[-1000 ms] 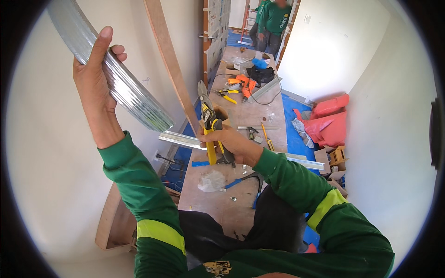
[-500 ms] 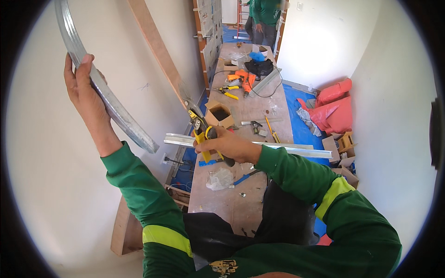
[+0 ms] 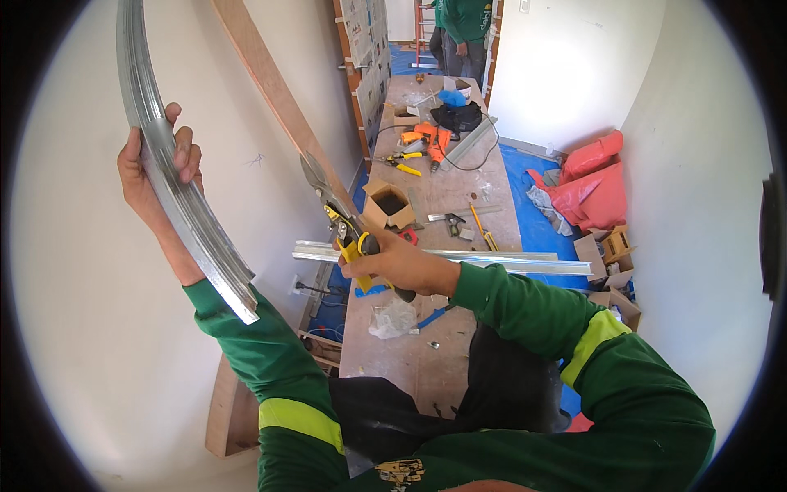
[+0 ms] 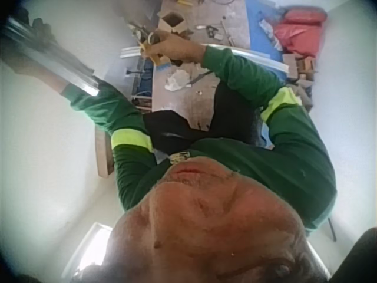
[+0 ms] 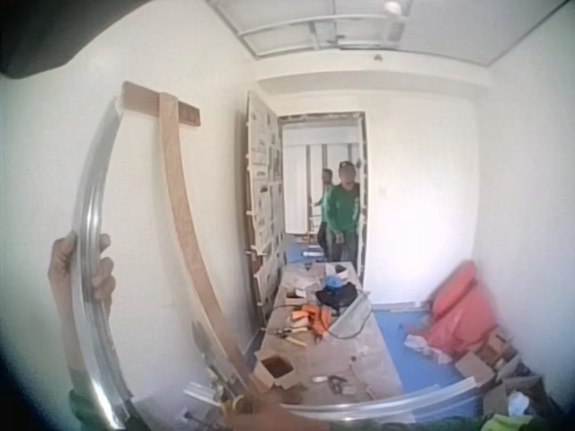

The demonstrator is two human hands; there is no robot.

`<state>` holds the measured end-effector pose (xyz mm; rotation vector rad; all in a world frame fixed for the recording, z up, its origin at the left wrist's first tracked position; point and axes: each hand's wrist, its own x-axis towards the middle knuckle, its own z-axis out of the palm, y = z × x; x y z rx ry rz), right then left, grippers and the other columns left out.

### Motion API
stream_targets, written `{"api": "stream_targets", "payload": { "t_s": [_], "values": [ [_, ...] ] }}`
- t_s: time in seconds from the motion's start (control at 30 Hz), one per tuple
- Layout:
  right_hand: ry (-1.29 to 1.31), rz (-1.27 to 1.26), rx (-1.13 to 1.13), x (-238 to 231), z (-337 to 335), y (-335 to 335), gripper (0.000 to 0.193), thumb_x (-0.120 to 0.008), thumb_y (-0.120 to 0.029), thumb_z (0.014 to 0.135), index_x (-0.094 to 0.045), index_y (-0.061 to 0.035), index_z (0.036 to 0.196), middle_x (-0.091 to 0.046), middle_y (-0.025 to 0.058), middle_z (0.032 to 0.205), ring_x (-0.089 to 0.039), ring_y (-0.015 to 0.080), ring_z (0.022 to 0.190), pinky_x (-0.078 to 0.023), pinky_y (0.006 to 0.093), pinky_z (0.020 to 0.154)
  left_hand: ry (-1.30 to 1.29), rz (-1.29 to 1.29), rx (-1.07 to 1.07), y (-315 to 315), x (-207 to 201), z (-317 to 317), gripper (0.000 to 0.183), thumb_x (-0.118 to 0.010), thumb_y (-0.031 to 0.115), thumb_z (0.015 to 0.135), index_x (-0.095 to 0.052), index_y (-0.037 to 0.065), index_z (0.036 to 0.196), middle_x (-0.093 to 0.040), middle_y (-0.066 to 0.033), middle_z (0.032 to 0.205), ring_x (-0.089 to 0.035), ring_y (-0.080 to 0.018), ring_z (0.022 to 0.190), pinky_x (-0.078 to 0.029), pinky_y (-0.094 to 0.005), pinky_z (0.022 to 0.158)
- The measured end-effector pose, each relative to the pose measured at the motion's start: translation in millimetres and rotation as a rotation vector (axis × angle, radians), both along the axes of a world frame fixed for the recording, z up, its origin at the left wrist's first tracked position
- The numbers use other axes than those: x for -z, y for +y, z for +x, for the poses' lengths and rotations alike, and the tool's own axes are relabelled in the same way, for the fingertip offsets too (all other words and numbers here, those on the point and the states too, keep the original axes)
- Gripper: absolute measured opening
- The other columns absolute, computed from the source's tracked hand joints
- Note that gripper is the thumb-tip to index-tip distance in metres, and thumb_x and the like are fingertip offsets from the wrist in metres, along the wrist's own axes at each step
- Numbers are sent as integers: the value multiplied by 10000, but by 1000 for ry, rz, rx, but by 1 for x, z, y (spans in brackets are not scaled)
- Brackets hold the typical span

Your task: The person sits on the floor and uses tin snips to cut a long metal profile into shorter pieces. They then use a power drill to fasten the cut pieces together, forming a frame-like structure. Finally, the person stands and positions the assembled frame against the wall.

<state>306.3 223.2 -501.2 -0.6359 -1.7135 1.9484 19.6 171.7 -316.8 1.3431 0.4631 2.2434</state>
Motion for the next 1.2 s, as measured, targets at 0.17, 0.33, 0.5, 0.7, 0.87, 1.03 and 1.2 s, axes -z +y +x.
{"api": "stream_targets", "payload": {
  "t_s": [0.17,0.33,0.5,0.7,0.87,1.03,1.2],
  "values": [
    [-2,-53,6,-7,1,-2,453,-839,-246,928,-679,-55,1307,-701,43,1068,-650,155,993,-517,325,875,-18,59,190,0,1,-9,469,-492,278,1148,-556,-124,1382,-686,-277,1213,-558,-150,646,-476,-237,439],
    [-9,-41,-4,-9,-2,-2,406,-832,-239,932,-684,-56,1262,-698,44,1039,-648,154,972,-517,318,861,-3,81,260,0,1,-12,488,-491,265,1147,-529,-142,1415,-663,-273,1208,-552,-153,648,-492,-240,443],
    [-20,-51,-6,-5,-5,-2,370,-830,-238,926,-694,-53,1217,-698,45,1030,-641,156,953,-515,320,850,39,84,251,-1,-1,-10,526,-495,258,1144,-466,-155,1468,-618,-237,1189,-550,-132,640,-512,-227,453],
    [-6,-26,2,-3,-4,-4,379,-832,-248,922,-692,-44,1209,-699,53,1026,-642,159,945,-519,327,847,32,95,297,-3,-4,-4,531,-505,257,1152,-446,-165,1469,-598,-226,1180,-541,-130,634,-502,-228,437],
    [-3,-58,31,-5,-4,-6,365,-821,-237,916,-690,-43,1196,-709,61,1028,-661,168,952,-527,333,841,88,126,259,-6,-7,1,636,-529,246,1150,-308,-156,1591,-572,-212,1228,-544,-87,639,-531,-204,477],
    [-21,-130,38,-1,-4,-1,368,-805,-256,928,-690,-53,1212,-723,78,1033,-678,186,955,-538,360,815,105,161,356,-10,-10,1,650,-537,233,1149,-292,-157,1607,-563,-214,1244,-534,-85,639,-533,-202,487],
    [-70,-239,2,4,-5,10,435,-773,-249,1023,-622,-85,1397,-704,92,1229,-736,231,1134,-598,452,966,73,164,352,-15,-12,-2,637,-521,242,1153,-310,-161,1600,-569,-219,1227,-536,-98,626,-511,-206,458]
  ]
}}
